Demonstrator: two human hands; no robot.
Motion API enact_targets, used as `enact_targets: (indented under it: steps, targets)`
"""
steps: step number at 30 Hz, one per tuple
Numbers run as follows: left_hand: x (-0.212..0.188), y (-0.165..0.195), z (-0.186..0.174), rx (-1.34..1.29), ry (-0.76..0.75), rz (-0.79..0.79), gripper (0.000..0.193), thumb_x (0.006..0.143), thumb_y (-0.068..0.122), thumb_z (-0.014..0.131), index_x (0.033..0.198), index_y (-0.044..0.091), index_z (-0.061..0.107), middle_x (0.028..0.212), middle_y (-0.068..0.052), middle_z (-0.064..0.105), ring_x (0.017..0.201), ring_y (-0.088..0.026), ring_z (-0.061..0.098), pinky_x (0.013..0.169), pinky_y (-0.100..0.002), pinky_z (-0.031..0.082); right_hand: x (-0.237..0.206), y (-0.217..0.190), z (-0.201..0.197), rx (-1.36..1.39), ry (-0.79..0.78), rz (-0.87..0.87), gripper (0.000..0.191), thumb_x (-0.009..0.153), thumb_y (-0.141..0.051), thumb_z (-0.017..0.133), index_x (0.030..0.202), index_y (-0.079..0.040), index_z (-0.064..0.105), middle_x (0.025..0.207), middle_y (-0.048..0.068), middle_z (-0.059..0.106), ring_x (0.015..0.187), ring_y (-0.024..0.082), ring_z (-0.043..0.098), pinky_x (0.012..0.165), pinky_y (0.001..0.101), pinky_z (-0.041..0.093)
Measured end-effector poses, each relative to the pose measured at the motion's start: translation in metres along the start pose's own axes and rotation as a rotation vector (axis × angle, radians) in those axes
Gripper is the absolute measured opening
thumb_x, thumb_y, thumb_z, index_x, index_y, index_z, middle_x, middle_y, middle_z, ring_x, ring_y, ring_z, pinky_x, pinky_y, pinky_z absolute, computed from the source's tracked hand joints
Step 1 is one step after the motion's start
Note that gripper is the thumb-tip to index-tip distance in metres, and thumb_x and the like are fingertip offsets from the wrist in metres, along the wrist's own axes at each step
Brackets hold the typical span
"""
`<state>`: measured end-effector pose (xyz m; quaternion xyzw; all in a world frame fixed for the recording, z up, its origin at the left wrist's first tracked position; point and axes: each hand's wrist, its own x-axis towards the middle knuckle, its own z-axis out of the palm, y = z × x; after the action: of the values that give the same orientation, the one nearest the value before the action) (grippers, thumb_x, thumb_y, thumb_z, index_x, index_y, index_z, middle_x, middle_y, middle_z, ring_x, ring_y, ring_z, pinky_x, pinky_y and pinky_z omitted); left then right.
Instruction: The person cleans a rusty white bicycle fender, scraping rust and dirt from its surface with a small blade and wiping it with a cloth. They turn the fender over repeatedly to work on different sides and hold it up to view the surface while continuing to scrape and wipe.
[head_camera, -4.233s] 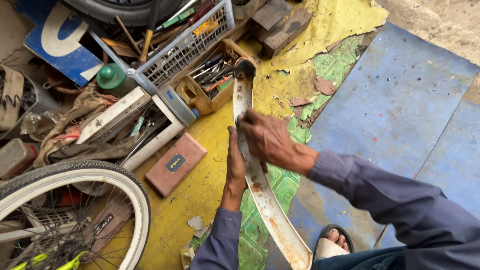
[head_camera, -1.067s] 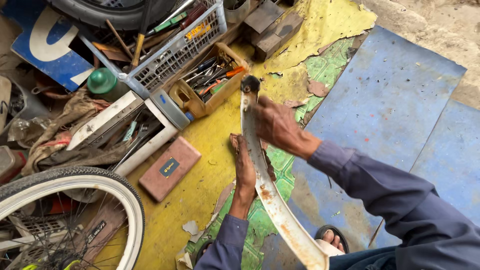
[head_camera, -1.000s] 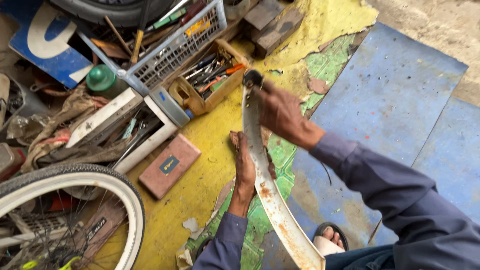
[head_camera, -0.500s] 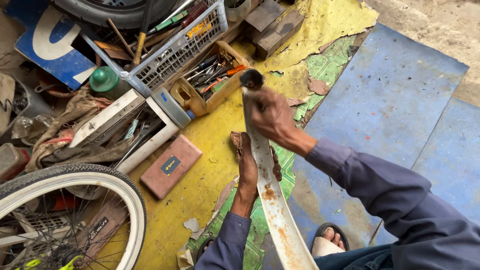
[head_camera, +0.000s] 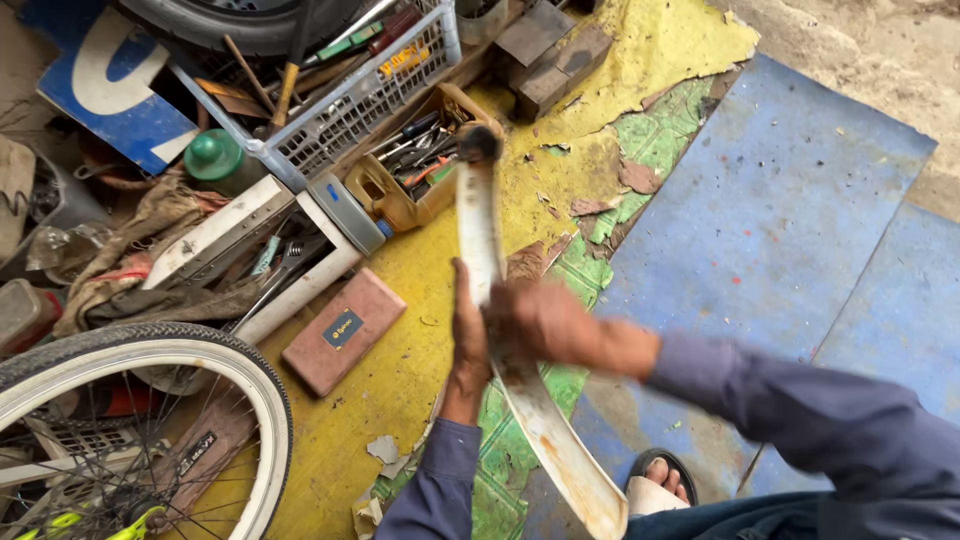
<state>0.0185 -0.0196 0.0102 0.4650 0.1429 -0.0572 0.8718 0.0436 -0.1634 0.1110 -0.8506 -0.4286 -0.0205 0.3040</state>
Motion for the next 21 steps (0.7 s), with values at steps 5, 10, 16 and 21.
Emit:
enact_targets:
  steps: [5,10,16,21]
  targets:
    - [-0.005,0.009,0.004,0.151,-0.046,0.104,0.077,0.105,0.060,0.030,0.144,-0.004,0.049,0.130,-0.011,0.063,0.115,-0.015,0.064,0.098,-0.030,0.053,-0.003,-0.009,-0.005,-0.117,0.030,-0.077,0.023,0.068,-0.014,0.073,0.090,-0.006,0.068,0.083,0.012,0.059,0.076,0.035,0.065,0.062,0.0477,0.051]
    - [0.011,-0.009,-0.015,-0.046,-0.018,0.049,0.078,0.113,0.061,0.032,0.140,-0.008,0.056,0.109,-0.012,0.060,0.094,-0.019,0.059,0.081,-0.033,0.051,-0.010,-0.004,0.000,0.079,0.049,-0.113,0.022,0.068,-0.014,0.071,0.089,-0.009,0.067,0.088,0.011,0.060,0.084,0.034,0.065,0.066,0.0449,0.054]
    - [0.009,-0.018,-0.030,0.190,0.002,0.111,0.068,0.106,0.056,0.035,0.135,-0.001,0.059,0.118,-0.005,0.066,0.105,-0.011,0.061,0.090,-0.027,0.052,-0.030,0.011,0.027,-0.043,-0.044,0.022,0.024,0.078,-0.017,0.075,0.099,-0.007,0.067,0.088,0.012,0.060,0.076,0.034,0.064,0.062,0.0468,0.053]
    - [0.004,0.014,-0.005,0.312,0.150,0.179,0.077,0.116,0.051,0.030,0.131,-0.024,0.044,0.115,-0.026,0.045,0.104,-0.033,0.041,0.087,-0.045,0.034,-0.030,0.016,0.029,-0.056,-0.042,-0.171,0.034,0.075,-0.007,0.067,0.109,-0.009,0.066,0.092,0.010,0.059,0.080,0.032,0.064,0.060,0.0445,0.052]
